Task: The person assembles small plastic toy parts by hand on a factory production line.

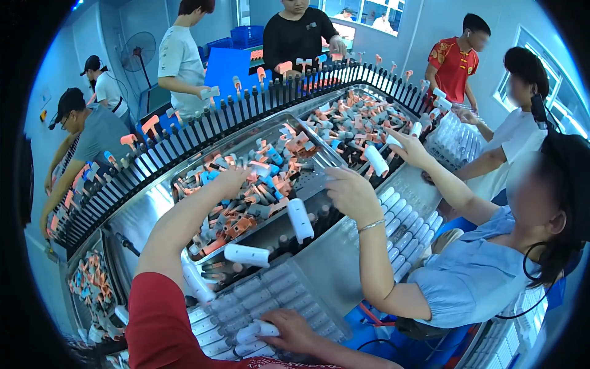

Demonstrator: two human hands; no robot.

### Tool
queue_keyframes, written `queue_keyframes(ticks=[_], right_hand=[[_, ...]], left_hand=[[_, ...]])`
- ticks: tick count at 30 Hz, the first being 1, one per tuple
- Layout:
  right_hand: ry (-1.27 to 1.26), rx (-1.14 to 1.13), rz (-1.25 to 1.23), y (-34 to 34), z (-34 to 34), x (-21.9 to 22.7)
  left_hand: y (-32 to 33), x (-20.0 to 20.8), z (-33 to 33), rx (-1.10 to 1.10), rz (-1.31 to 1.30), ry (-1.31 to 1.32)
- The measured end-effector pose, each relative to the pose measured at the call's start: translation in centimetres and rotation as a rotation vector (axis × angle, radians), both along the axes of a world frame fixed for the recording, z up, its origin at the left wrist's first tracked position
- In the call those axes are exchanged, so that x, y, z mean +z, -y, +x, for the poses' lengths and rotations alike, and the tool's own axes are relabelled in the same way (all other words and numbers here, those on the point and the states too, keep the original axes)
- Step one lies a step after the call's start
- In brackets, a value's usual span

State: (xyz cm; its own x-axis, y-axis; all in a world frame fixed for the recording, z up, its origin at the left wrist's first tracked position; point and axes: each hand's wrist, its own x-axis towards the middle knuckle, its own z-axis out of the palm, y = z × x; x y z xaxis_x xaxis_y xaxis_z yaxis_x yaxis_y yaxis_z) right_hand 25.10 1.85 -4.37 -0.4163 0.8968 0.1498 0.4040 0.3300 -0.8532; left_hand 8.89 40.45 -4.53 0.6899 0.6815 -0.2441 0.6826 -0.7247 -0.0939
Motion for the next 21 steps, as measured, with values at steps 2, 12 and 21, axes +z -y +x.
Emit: queue_keyframes(ticks=[2, 12, 21], right_hand=[[-0.014, 0.000, -0.024, -0.1, 0.5, 0.3], [0.157, 0.045, 0.124, 0.0, 1.0, 0.6], [0.196, 0.030, 0.092, 0.6, -0.2, -0.5]], left_hand=[[-0.3, -0.2, 0.2, 0.062, 0.063, -0.007], [4.4, -0.3, -5.1, 0.009, -0.004, -0.085], [5.3, 8.4, -8.3, 0.163, 0.224, 0.302]])
